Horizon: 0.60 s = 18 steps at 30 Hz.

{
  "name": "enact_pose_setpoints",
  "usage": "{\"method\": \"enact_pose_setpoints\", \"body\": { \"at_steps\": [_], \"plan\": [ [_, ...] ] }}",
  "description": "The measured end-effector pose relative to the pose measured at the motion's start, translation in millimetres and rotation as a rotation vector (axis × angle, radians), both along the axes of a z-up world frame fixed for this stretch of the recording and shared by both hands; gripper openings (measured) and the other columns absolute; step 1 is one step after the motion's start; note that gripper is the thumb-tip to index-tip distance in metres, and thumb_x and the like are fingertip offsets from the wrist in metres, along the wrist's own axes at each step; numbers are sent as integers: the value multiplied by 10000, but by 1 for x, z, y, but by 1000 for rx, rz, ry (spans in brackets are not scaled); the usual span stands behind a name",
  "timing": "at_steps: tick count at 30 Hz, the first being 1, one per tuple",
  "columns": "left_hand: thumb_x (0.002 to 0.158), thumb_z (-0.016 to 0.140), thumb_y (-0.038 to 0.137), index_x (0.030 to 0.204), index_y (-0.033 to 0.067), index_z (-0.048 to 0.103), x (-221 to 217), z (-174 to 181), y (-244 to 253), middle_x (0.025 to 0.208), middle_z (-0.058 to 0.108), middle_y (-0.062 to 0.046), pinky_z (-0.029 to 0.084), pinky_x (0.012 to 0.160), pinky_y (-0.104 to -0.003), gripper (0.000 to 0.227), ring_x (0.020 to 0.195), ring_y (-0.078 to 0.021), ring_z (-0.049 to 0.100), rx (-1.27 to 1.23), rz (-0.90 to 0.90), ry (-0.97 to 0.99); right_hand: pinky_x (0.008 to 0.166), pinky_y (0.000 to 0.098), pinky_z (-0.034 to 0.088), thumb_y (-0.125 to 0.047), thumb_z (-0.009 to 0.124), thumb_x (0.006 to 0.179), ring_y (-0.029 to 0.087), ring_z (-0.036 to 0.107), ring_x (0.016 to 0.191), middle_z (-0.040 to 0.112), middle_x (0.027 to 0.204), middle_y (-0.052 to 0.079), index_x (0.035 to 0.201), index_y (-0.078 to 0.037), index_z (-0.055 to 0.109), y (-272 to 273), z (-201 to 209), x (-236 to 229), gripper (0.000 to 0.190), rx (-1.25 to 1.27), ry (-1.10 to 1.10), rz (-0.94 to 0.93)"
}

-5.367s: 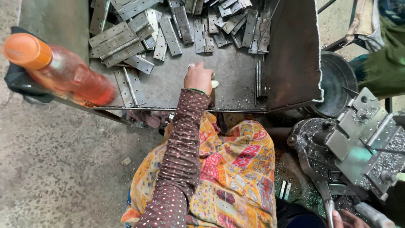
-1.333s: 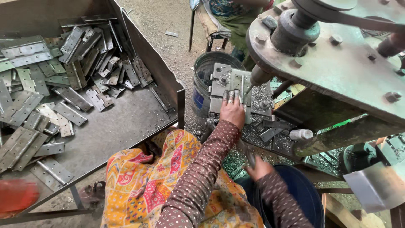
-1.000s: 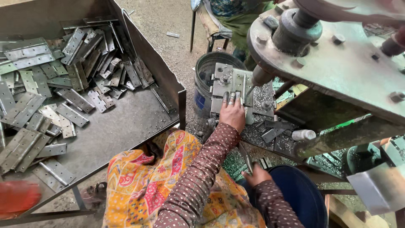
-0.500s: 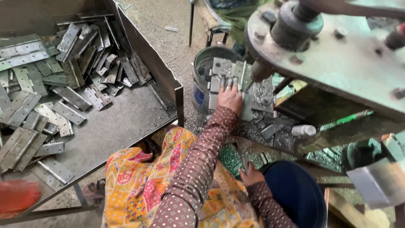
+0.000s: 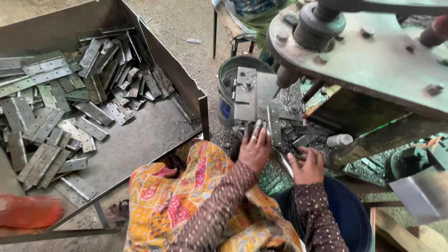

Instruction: The person sits on the floor and repeatedly picks up metal brackets from a bin, places them into a jig on a manual punching machine, and operates the lever to punch holes. After each cycle, the person removes the bracket and places it back into the bin.

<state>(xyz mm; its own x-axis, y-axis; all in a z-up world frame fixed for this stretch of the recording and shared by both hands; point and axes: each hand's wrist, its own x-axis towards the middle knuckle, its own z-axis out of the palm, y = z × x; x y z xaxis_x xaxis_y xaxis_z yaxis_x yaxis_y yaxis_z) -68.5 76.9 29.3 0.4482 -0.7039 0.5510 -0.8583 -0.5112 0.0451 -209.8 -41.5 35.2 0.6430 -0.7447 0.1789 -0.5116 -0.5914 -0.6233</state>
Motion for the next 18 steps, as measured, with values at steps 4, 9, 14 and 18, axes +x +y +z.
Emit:
{"method": "enact_pose_setpoints", "body": {
  "at_steps": [4, 9, 14, 18],
  "plan": [
    [938, 551, 179, 1114, 40, 641, 10, 17, 6, 1239, 626, -124, 414, 1111, -524, 242, 1170, -273, 631, -178, -189, -7, 884, 360, 584, -308, 738, 883, 303, 609, 1091, 429, 1338, 201, 1236, 5, 574, 1, 1, -7, 499, -111, -160, -2],
    [1055, 599, 155, 1071, -22, 622, 27, 44, -34, 1203, 623, -153, 614, 863, -422, 179, 803, -229, 701, -510, -264, 136, 846, 374, 614, -284, 757, 882, 311, 609, 1084, 433, 1329, 200, 1213, -2, 591, -3, -11, -3, 466, -184, -166, -3],
    [969, 633, 215, 902, 76, 657, 59, 30, -77, 1145, 653, -108, 608, 841, -502, 156, 697, -166, 687, -405, -109, -131, 860, 353, 609, -358, 751, 871, 292, 624, 1081, 457, 1317, 169, 1189, -12, 592, -8, -18, -4, 496, -189, -85, -18],
    [987, 569, 180, 1207, 29, 658, 68, 2, -71, 1273, 618, -135, 576, 829, -335, 281, 997, -180, 662, 199, 96, 11, 864, 346, 595, -380, 717, 871, 286, 612, 1088, 441, 1300, 177, 1167, -27, 618, -10, -13, -4, 471, -95, -122, 8]
  ]
}}
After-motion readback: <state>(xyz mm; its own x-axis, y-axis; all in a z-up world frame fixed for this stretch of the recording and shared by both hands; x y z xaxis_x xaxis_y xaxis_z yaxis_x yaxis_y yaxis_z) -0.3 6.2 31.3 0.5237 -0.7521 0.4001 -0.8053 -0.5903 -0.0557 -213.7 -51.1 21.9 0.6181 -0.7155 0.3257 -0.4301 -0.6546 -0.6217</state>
